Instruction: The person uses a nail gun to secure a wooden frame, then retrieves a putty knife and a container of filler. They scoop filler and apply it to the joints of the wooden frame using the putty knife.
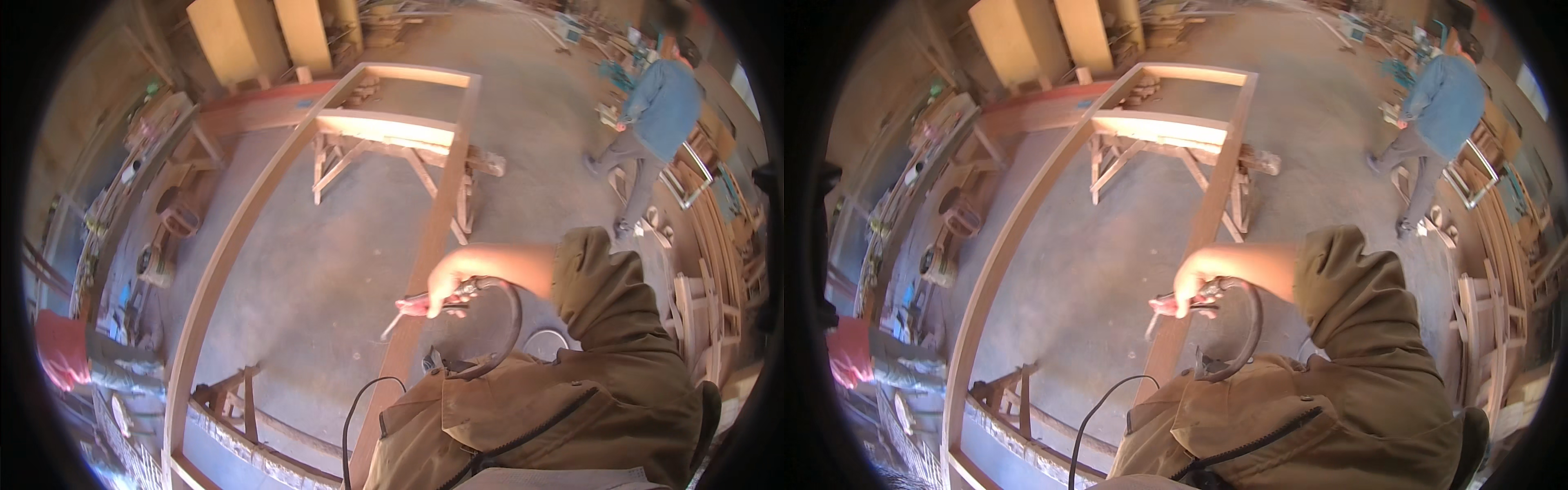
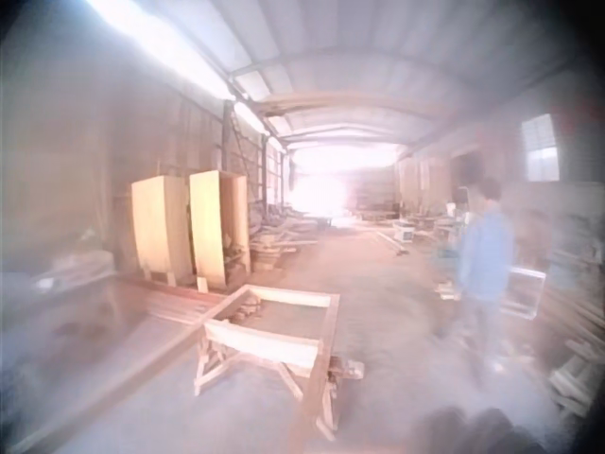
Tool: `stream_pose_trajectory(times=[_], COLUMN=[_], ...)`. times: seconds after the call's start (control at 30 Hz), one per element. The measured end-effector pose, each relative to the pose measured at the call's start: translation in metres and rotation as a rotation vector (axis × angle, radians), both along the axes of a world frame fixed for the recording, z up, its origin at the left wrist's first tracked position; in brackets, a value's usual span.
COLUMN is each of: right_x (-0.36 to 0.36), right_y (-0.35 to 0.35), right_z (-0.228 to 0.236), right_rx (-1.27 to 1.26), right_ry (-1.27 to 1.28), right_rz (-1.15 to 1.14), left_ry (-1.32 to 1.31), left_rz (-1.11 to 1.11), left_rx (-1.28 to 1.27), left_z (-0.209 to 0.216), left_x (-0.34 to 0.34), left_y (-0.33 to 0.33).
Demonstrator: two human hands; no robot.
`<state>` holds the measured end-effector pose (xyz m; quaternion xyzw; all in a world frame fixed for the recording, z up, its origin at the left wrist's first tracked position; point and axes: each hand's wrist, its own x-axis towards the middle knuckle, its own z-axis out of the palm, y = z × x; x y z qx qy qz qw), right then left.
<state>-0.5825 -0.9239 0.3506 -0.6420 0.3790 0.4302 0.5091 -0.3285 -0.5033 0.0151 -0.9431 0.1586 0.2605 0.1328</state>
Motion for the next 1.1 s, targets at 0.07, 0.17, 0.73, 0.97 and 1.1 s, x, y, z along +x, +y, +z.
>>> stream_pose_trajectory(times=[0.07,0.17,0.73,0.97,1.1], right_x=[-0.003,-0.019,0.24,0.314,0.313], right_y=[-0.036,-0.101,-0.24,-0.285,-0.374], right_z=[-0.003,0.004,-0.1,-0.166,-0.212], right_rx=[0.058,0.076,-0.32,-0.406,-0.493], right_ry=[0.049,0.118,-0.641,-0.679,-0.653], right_rz=[0.08,-0.003,0.107,-0.147,-0.408], left_ry=[0.025,-0.032,-0.024,-0.156,-0.244], left_rz=[0.108,0.194,0.155,0.513,0.523], left_rx=[0.057,-0.003,-0.514,-0.49,-0.413], left_z=[0.001,-0.003,-0.012,0.008,0.01], left_x=[0.009,-0.003,-0.141,-0.152,-0.156], left_y=[0.02,0.042,-0.328,-0.377,-0.386])
